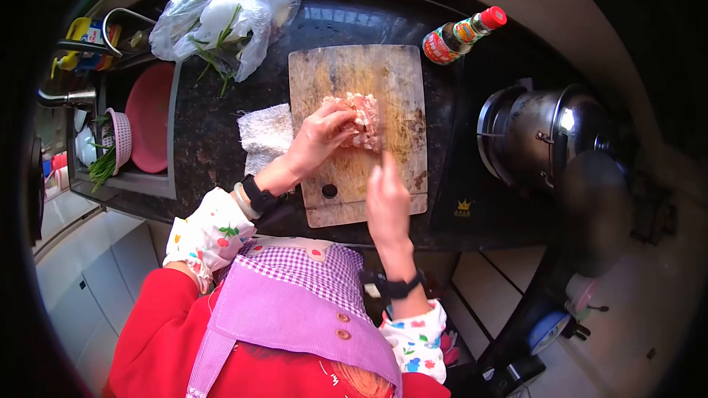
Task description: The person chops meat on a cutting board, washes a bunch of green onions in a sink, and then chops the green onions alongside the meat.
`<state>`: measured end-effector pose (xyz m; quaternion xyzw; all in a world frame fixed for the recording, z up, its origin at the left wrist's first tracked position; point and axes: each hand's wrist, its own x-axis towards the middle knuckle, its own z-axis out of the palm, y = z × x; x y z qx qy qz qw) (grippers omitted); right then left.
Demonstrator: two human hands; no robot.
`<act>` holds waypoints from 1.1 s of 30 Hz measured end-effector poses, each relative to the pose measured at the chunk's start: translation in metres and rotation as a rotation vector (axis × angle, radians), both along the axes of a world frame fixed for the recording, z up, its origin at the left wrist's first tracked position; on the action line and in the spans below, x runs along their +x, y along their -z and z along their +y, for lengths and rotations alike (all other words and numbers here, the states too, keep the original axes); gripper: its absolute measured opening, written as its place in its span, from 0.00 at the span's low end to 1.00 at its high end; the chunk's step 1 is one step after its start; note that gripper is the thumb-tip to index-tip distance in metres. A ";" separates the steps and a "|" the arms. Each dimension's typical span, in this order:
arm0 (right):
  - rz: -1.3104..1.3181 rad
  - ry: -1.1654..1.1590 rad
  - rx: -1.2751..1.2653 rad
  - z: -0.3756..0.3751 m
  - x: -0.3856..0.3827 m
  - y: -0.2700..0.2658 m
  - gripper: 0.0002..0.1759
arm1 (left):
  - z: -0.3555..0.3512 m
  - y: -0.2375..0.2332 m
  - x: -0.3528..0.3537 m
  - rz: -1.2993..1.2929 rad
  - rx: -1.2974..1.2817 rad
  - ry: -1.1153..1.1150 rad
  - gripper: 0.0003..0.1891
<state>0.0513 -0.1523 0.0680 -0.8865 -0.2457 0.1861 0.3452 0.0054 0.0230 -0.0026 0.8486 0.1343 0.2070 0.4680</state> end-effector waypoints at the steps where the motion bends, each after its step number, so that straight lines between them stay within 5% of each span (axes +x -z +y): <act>1: -0.070 -0.050 -0.034 0.003 -0.003 0.015 0.19 | -0.001 -0.001 0.000 0.037 0.004 0.034 0.17; 5: 0.100 0.035 0.086 0.015 0.013 -0.041 0.18 | 0.009 -0.027 -0.020 0.040 0.082 0.096 0.23; 8: -0.078 0.012 0.152 0.010 -0.004 -0.041 0.19 | 0.015 -0.038 -0.043 0.009 0.110 0.077 0.24; 11: -0.056 -0.095 -0.010 0.005 -0.009 0.026 0.17 | 0.018 -0.045 -0.057 0.101 -0.232 -0.016 0.17; 16: 0.023 -0.080 -0.025 0.015 -0.003 -0.029 0.17 | 0.024 -0.066 -0.085 0.118 -0.314 -0.089 0.12; 18: -0.081 -0.149 0.088 0.013 -0.014 -0.041 0.17 | 0.024 -0.062 -0.097 0.115 -0.572 -0.189 0.11; 22: 0.080 -0.282 -0.017 -0.001 -0.039 -0.006 0.17 | 0.028 -0.065 -0.114 0.018 -0.792 -0.268 0.11; 26: 0.012 -0.296 0.044 -0.005 -0.026 0.025 0.16 | 0.034 -0.063 -0.123 0.004 -0.731 -0.310 0.12; 27: 0.113 -0.201 -0.029 -0.005 -0.017 0.030 0.12 | 0.033 -0.063 -0.124 0.026 -0.738 -0.307 0.13; 28: 0.621 -0.006 0.138 -0.006 -0.007 0.030 0.10 | 0.030 -0.062 -0.124 0.016 -0.733 -0.307 0.13; 30: 0.983 0.203 0.343 -0.010 -0.003 0.019 0.10 | 0.023 -0.062 -0.128 -0.012 -0.788 -0.315 0.13; 33: 1.218 0.316 0.581 -0.034 -0.009 0.036 0.11 | 0.010 -0.075 -0.133 -0.028 -0.839 -0.287 0.13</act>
